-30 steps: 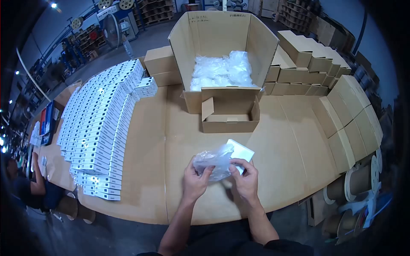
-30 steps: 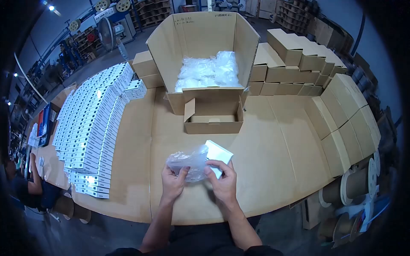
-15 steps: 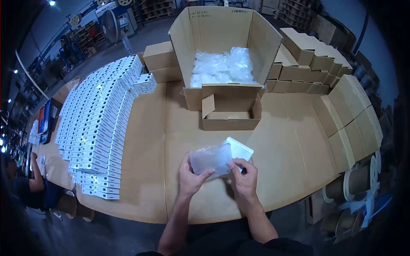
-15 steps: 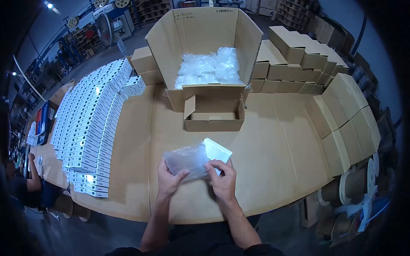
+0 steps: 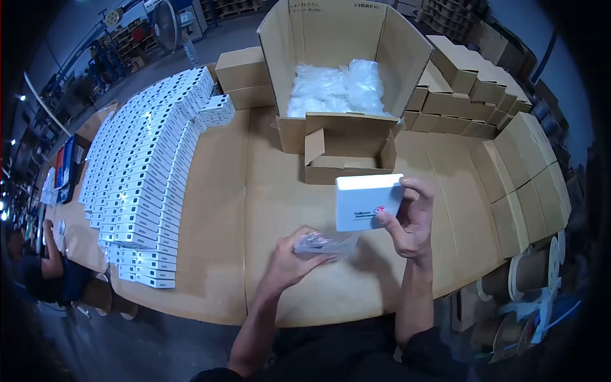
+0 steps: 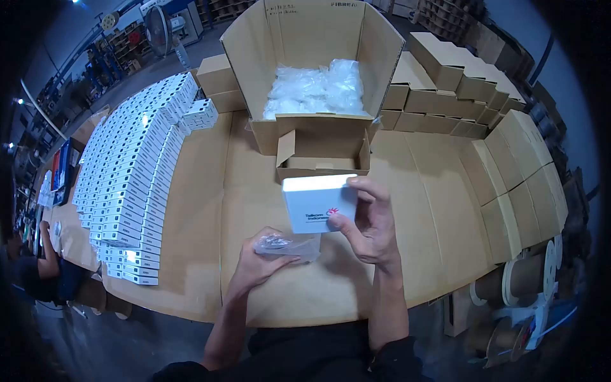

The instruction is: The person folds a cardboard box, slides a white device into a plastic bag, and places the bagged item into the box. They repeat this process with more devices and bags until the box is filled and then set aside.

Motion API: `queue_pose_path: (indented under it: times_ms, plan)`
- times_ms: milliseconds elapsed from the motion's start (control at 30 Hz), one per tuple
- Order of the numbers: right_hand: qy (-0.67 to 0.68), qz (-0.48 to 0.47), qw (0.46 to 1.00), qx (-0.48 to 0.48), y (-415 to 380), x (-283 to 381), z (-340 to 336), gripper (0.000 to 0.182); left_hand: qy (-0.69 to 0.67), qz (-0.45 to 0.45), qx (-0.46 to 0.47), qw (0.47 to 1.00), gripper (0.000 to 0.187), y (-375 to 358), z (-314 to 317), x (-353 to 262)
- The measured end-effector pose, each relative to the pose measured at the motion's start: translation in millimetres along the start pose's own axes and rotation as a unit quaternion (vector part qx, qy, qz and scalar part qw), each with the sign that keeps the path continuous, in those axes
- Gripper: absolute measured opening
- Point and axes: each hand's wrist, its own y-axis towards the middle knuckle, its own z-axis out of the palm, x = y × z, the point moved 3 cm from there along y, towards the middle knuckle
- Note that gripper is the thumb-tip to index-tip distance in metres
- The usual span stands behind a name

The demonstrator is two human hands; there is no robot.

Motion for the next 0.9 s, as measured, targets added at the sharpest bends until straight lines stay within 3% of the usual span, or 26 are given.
queue_pose_path:
  times_ms: [33,100,200,300,400,533,633,667,800,900]
  plan:
    - [-0.025,-0.002,0.999,0.036,5.9,4.7,1.5,0.060,0.007,0.001,0.004,1.000,0.041,0.7,0.4,-0.8]
    - [0.056,-0.017,0.994,0.095,21.7,3.1,9.0,0.049,0.006,0.009,0.003,1.000,0.044,3.6,1.3,1.5]
    - [-0.051,-0.042,0.971,0.228,43.9,12.2,10.4,0.037,0.013,0.013,-0.005,1.000,0.050,4.9,0.9,6.7]
    - [-0.026,0.024,0.971,0.236,53.3,16.5,17.4,0.030,0.027,0.005,-0.009,1.000,0.055,5.1,-0.4,-0.4]
    - [-0.075,0.021,0.963,0.259,53.9,8.9,20.9,0.026,0.038,-0.011,-0.012,0.999,0.057,3.4,-0.2,5.8]
    - [-0.045,0.058,0.955,0.286,51.8,-0.2,27.9,0.015,0.056,-0.014,-0.004,0.998,0.054,3.3,-2.2,8.5]
    - [-0.043,0.013,0.960,0.275,53.1,4.2,39.0,0.024,0.033,-0.029,-0.006,0.999,0.049,3.1,-4.4,6.0]
    - [-0.059,0.002,0.958,0.282,49.8,1.1,42.6,0.038,0.021,-0.036,-0.008,0.999,0.047,2.6,-5.3,4.9]
    - [-0.113,0.034,0.967,0.227,37.9,-18.3,45.6,0.039,-0.063,-0.053,-0.016,0.996,0.046,0.8,-4.7,12.7]
    - [-0.065,0.099,0.967,0.225,38.8,-26.5,35.3,0.038,-0.089,-0.080,-0.017,0.993,0.045,0.7,-5.0,13.0]
